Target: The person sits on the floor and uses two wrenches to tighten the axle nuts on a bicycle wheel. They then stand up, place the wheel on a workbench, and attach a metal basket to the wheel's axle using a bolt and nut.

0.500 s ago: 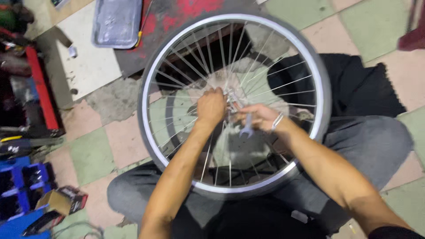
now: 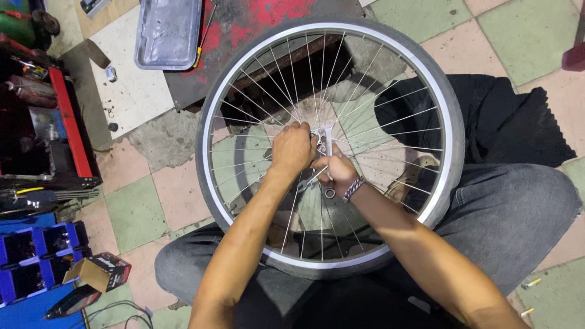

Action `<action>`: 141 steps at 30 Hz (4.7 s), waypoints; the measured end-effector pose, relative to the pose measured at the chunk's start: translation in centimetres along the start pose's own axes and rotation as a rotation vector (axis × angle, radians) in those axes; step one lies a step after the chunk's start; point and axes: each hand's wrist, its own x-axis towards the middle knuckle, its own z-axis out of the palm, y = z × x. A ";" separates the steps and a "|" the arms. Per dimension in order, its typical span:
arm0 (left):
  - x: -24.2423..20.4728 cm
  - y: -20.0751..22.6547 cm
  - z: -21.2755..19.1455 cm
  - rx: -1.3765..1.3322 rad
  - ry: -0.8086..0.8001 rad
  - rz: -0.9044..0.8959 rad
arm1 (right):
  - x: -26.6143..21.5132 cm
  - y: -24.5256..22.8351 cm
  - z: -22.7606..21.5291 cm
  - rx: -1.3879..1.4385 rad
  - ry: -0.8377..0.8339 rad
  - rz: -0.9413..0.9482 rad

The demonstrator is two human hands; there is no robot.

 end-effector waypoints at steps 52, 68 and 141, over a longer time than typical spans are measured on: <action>-17.1 1.8 1.9 -0.762 0.183 -0.696 | 2.2 -5.7 -7.9 -1.095 -0.383 0.027; -17.6 2.1 3.7 -0.530 0.093 -0.620 | 7.9 -1.7 -8.8 -0.590 -0.466 0.267; 4.2 -1.8 -4.1 0.441 -0.483 0.600 | 9.8 0.0 -9.7 -0.412 -0.625 0.261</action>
